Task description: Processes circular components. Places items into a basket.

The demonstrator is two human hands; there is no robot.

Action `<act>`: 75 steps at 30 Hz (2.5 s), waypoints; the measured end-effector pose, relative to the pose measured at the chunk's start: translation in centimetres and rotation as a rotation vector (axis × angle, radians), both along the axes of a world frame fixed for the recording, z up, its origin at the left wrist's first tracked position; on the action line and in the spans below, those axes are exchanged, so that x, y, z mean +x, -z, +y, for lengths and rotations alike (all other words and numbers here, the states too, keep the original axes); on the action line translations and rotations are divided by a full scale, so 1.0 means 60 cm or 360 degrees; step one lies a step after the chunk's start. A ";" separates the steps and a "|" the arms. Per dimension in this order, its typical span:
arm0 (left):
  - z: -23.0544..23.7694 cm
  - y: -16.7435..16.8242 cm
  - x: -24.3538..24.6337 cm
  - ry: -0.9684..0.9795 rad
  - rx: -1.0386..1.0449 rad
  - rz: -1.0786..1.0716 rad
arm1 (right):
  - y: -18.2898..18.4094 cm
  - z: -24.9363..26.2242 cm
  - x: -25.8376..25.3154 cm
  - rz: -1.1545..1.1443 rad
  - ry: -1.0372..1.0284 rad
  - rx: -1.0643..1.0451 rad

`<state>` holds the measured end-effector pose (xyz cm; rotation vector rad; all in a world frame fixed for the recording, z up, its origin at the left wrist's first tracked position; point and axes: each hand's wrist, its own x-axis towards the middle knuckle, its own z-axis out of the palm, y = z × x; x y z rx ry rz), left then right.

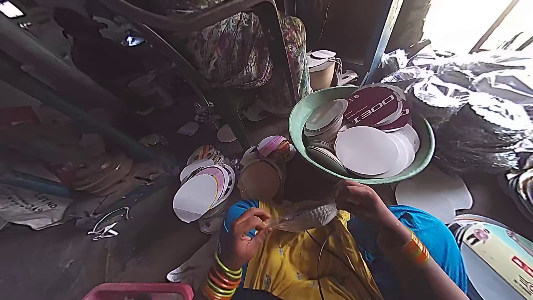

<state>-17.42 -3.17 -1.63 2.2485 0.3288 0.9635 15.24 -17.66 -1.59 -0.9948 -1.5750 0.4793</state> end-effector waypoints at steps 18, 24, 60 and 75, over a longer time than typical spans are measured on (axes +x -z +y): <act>-0.039 -0.067 0.080 -0.0609 -0.1414 -0.0117 | -0.038 -0.026 -0.034 -0.0178 -0.0209 -0.0203; -0.082 -0.065 0.155 -0.0228 -0.2106 -0.0116 | -0.023 -0.006 -0.118 -0.0633 -0.0108 0.0038; -0.106 0.005 0.125 -0.0465 -0.0017 -0.0001 | 0.011 0.018 -0.126 0.0137 -0.0016 -0.0578; -0.099 -0.016 0.139 -0.0423 -0.1226 0.0110 | 0.069 0.037 -0.154 -0.0619 0.0722 0.0427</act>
